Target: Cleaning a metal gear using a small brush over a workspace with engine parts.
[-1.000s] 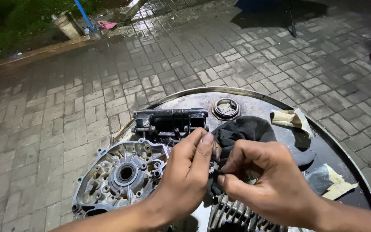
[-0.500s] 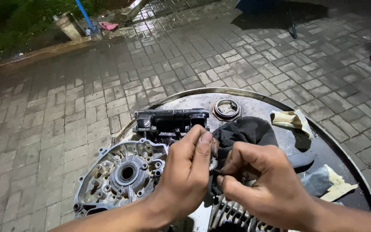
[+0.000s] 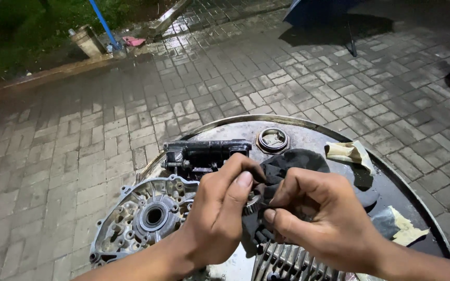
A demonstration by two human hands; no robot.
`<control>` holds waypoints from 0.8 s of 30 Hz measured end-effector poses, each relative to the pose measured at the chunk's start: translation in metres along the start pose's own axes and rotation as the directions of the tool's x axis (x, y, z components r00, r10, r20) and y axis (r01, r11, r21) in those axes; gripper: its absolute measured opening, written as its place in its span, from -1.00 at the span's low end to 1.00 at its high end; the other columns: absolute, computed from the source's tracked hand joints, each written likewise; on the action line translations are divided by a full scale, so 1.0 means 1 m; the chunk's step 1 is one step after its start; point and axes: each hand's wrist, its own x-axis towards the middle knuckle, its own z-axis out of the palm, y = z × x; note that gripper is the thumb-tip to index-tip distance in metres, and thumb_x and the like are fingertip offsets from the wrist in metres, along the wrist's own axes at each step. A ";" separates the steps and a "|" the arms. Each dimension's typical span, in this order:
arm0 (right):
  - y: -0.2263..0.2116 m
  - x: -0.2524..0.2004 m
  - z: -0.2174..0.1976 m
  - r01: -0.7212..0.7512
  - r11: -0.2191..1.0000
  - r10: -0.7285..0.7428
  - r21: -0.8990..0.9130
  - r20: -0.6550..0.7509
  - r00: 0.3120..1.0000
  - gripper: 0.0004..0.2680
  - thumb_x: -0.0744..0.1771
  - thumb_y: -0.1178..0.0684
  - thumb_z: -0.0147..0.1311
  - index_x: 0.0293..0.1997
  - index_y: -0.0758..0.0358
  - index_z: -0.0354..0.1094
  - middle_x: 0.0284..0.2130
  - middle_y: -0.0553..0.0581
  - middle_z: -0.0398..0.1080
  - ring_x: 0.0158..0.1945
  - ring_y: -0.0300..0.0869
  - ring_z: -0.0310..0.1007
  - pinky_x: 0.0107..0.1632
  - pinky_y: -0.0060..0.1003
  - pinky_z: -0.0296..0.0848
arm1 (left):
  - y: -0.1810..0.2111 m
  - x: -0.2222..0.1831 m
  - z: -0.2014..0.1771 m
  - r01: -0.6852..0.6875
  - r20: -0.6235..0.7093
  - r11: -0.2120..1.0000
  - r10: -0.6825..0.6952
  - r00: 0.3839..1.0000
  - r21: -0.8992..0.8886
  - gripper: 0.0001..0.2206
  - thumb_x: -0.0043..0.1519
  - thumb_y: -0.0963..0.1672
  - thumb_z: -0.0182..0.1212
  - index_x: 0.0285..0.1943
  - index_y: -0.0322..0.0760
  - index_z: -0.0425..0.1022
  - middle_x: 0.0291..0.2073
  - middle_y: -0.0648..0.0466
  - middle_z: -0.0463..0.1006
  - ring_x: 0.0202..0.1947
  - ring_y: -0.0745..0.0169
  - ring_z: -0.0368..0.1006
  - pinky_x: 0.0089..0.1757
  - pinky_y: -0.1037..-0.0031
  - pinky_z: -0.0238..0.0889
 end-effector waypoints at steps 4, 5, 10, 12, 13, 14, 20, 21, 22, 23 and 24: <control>0.002 0.000 0.001 -0.066 0.990 0.062 0.123 0.034 0.997 -0.83 0.24 0.29 0.35 -0.47 0.35 0.34 -0.66 0.14 0.42 -0.65 -0.23 0.46 -0.60 -0.38 0.52 | -0.006 -0.002 0.002 -0.026 -0.073 1.000 0.027 0.997 0.014 -0.80 0.30 -0.11 -0.19 -0.19 -0.27 0.36 -0.55 0.16 0.34 -0.56 0.38 0.18 -0.46 0.43 0.11; 0.003 0.000 0.001 -0.081 0.985 0.074 0.154 0.048 0.996 -0.83 0.24 0.30 0.35 -0.47 0.36 0.34 -0.66 0.17 0.42 -0.65 -0.20 0.45 -0.60 -0.35 0.52 | -0.009 -0.003 0.003 -0.038 -0.097 0.999 0.041 0.994 0.028 -0.86 0.25 -0.16 -0.18 -0.20 -0.26 0.32 -0.55 0.17 0.27 -0.54 0.36 0.13 -0.44 0.40 0.07; 0.004 0.001 0.005 -0.091 0.971 0.076 0.221 0.077 0.994 -0.85 0.25 0.28 0.34 -0.46 0.39 0.36 -0.67 0.19 0.43 -0.65 -0.18 0.48 -0.58 -0.34 0.54 | -0.008 -0.003 0.004 -0.079 -0.137 0.994 0.088 0.987 0.070 -0.88 0.14 -0.20 -0.20 -0.28 -0.27 0.28 -0.54 0.12 0.30 -0.51 0.32 0.16 -0.42 0.41 0.12; 0.003 0.001 0.006 -0.092 0.971 0.078 0.221 0.074 0.994 -0.84 0.24 0.28 0.34 -0.47 0.39 0.36 -0.66 0.19 0.43 -0.65 -0.18 0.49 -0.58 -0.33 0.55 | -0.008 -0.003 0.003 -0.085 -0.148 0.992 0.098 0.984 0.089 -0.89 0.13 -0.21 -0.21 -0.30 -0.27 0.27 -0.55 0.14 0.27 -0.53 0.33 0.11 -0.43 0.41 0.08; 0.003 0.001 0.006 -0.091 0.967 0.073 0.240 0.082 0.994 -0.84 0.25 0.28 0.34 -0.46 0.40 0.35 -0.68 0.21 0.44 -0.66 -0.18 0.47 -0.59 -0.33 0.54 | -0.008 -0.003 0.003 -0.087 -0.154 0.990 0.104 0.983 0.112 -0.88 0.12 -0.21 -0.20 -0.30 -0.27 0.28 -0.56 0.13 0.30 -0.55 0.33 0.13 -0.44 0.42 0.10; 0.003 0.001 0.006 -0.089 0.962 0.068 0.259 0.089 0.994 -0.84 0.25 0.28 0.33 -0.46 0.40 0.35 -0.70 0.23 0.44 -0.68 -0.18 0.45 -0.60 -0.34 0.53 | -0.008 -0.004 0.003 -0.090 -0.159 0.987 0.111 0.981 0.134 -0.87 0.10 -0.21 -0.20 -0.30 -0.27 0.29 -0.56 0.13 0.33 -0.57 0.32 0.15 -0.45 0.42 0.12; 0.007 -0.001 0.006 -0.061 0.976 0.051 0.210 0.049 0.997 -0.84 0.24 0.27 0.34 -0.47 0.37 0.35 -0.65 0.20 0.46 -0.65 -0.19 0.50 -0.59 -0.34 0.55 | -0.007 -0.004 0.001 -0.118 -0.097 0.976 0.137 0.986 0.183 -0.89 0.11 -0.21 -0.21 -0.30 -0.27 0.26 -0.59 0.10 0.28 -0.63 0.28 0.11 -0.51 0.39 0.08; 0.006 -0.001 0.006 -0.061 0.976 0.052 0.210 0.050 0.997 -0.84 0.24 0.27 0.34 -0.47 0.37 0.35 -0.65 0.20 0.46 -0.65 -0.19 0.50 -0.59 -0.34 0.55 | -0.007 -0.005 0.000 -0.117 -0.098 0.976 0.137 0.986 0.182 -0.89 0.11 -0.21 -0.21 -0.30 -0.27 0.26 -0.59 0.10 0.28 -0.63 0.28 0.11 -0.51 0.39 0.08; 0.006 -0.001 0.007 -0.042 0.984 0.033 0.173 0.056 0.998 -0.85 0.24 0.27 0.34 -0.47 0.37 0.37 -0.64 0.18 0.47 -0.66 -0.20 0.50 -0.61 -0.37 0.54 | -0.007 -0.005 0.000 -0.102 -0.096 0.978 0.121 0.988 0.183 -0.89 0.11 -0.20 -0.20 -0.30 -0.27 0.26 -0.61 0.11 0.27 -0.64 0.28 0.10 -0.52 0.39 0.07; 0.005 -0.001 0.007 -0.022 0.991 0.013 0.135 0.063 0.998 -0.86 0.23 0.26 0.35 -0.47 0.37 0.40 -0.64 0.17 0.47 -0.66 -0.22 0.51 -0.63 -0.41 0.53 | -0.007 -0.005 0.000 -0.086 -0.093 0.979 0.105 0.990 0.183 -0.90 0.10 -0.20 -0.20 -0.30 -0.26 0.25 -0.64 0.12 0.26 -0.65 0.28 0.09 -0.53 0.38 0.06; 0.004 -0.001 0.006 -0.021 0.991 0.013 0.135 0.062 0.998 -0.86 0.23 0.26 0.35 -0.47 0.37 0.40 -0.64 0.17 0.47 -0.66 -0.22 0.51 -0.63 -0.41 0.53 | -0.008 -0.005 0.000 -0.087 -0.092 0.979 0.105 0.990 0.183 -0.90 0.10 -0.20 -0.20 -0.30 -0.26 0.25 -0.64 0.12 0.26 -0.65 0.28 0.09 -0.53 0.38 0.06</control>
